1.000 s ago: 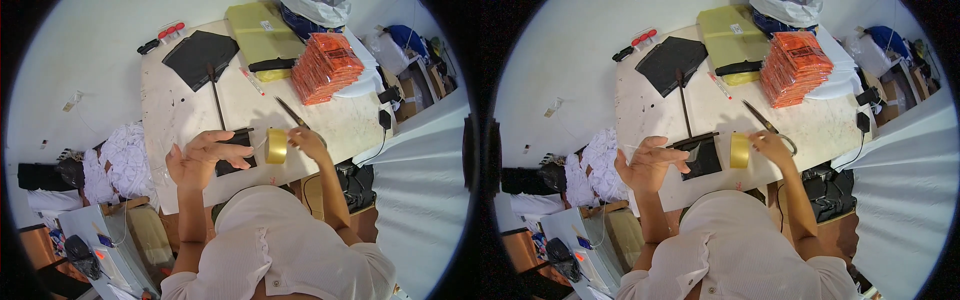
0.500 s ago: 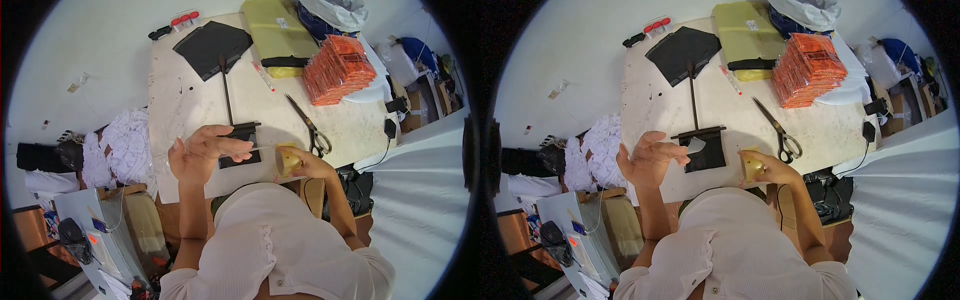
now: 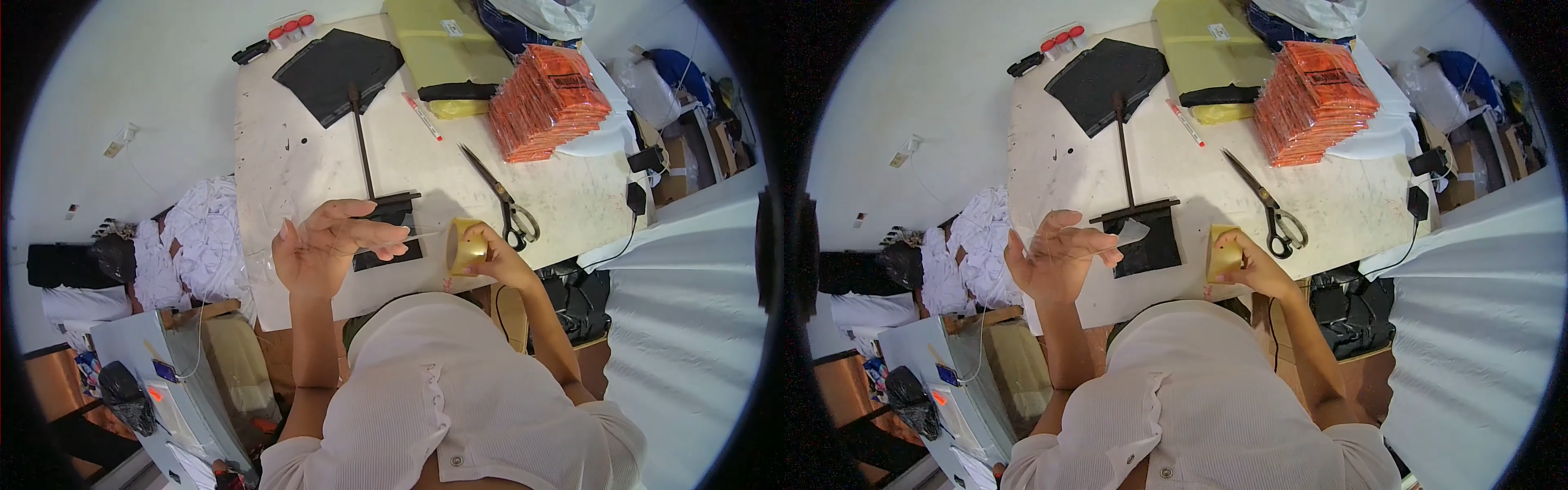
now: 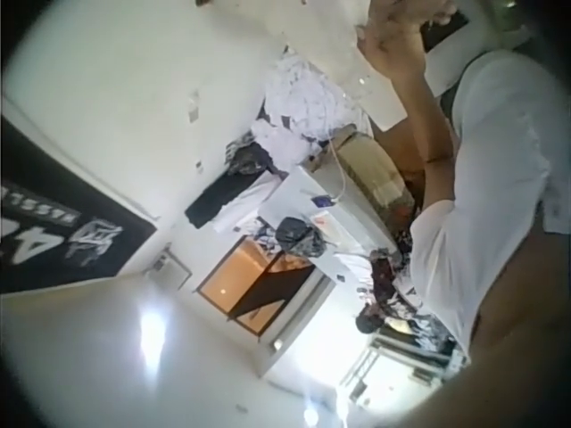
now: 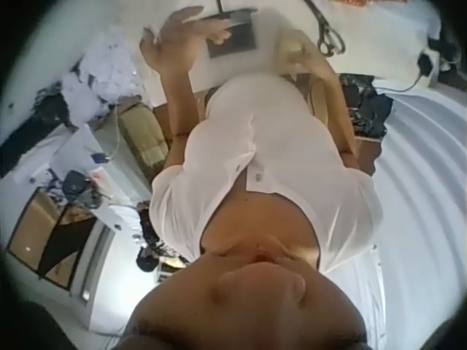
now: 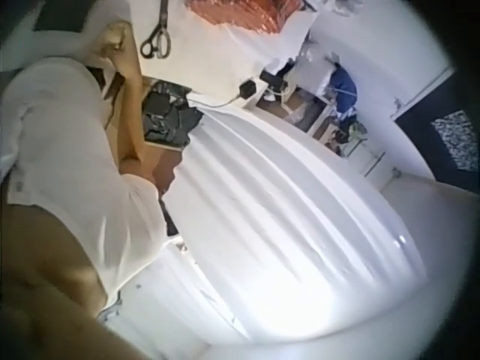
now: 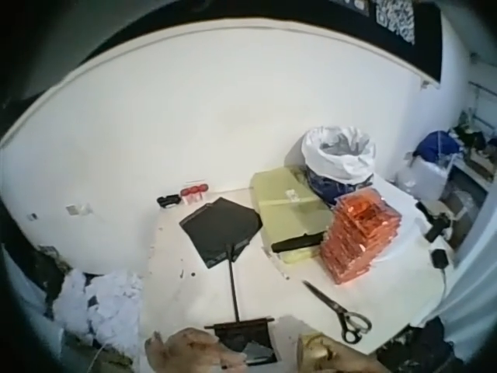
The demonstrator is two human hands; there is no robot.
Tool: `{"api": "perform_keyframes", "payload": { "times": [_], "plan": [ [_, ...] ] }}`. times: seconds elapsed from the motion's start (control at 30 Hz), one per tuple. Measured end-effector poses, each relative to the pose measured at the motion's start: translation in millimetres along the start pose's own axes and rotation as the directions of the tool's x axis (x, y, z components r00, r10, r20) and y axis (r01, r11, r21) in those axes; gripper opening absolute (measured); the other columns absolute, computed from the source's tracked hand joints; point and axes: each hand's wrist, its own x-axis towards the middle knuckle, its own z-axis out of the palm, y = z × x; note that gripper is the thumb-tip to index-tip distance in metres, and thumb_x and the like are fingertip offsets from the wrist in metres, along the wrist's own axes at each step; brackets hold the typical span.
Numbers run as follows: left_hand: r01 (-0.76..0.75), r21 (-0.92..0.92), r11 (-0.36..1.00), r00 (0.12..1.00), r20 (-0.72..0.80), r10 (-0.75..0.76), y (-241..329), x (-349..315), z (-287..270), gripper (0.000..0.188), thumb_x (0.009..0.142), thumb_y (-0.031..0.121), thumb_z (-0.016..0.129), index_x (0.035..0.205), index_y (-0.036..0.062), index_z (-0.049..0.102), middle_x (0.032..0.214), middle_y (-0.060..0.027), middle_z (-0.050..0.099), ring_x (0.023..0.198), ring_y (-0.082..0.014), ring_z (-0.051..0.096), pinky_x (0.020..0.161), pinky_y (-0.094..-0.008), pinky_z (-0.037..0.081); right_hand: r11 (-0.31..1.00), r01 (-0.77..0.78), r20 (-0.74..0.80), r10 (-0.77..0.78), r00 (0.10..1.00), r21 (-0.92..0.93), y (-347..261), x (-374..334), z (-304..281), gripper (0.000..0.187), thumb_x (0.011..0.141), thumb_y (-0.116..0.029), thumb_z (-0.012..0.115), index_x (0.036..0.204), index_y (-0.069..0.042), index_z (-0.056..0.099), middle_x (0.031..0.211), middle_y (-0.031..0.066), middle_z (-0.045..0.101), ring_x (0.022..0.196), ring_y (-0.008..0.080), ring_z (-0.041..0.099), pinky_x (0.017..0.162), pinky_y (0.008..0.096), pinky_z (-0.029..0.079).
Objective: Marking black fabric squares with a red pen and applying clear adhesive tape to them.
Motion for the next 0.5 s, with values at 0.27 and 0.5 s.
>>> {"api": "perform_keyframes", "payload": {
  "times": [0.27,0.5],
  "plan": [
    [0.013,0.005,1.0,1.0,0.017,-0.013,-2,2,-2,0.078,0.088,0.057,0.015,0.12,-0.0082,0.044,0.101,-0.0342,0.058,0.078,-0.0347,0.062,0.08,-0.0515,0.048,0.993,-0.119,-0.018,0.119,0.993,-0.012,6,0,-2,0.053,0.067,0.007,0.069,0.107,-0.014,0.041,0.101,-0.0023,0.041,0.098,0.01,0.044,0.079,0.0247,0.041],
    [-0.005,-0.019,1.0,1.0,0.014,0.005,-5,2,-3,0.078,0.088,0.056,0.014,0.12,-0.008,0.044,0.101,-0.0334,0.058,0.081,-0.0363,0.063,0.079,-0.0502,0.048,0.998,-0.058,0.079,0.056,0.995,0.021,-6,-2,-4,0.062,0.065,0.008,0.07,0.112,-0.015,0.038,0.105,-0.0008,0.041,0.102,0.0124,0.045,0.09,0.0291,0.041]
  ]
}}
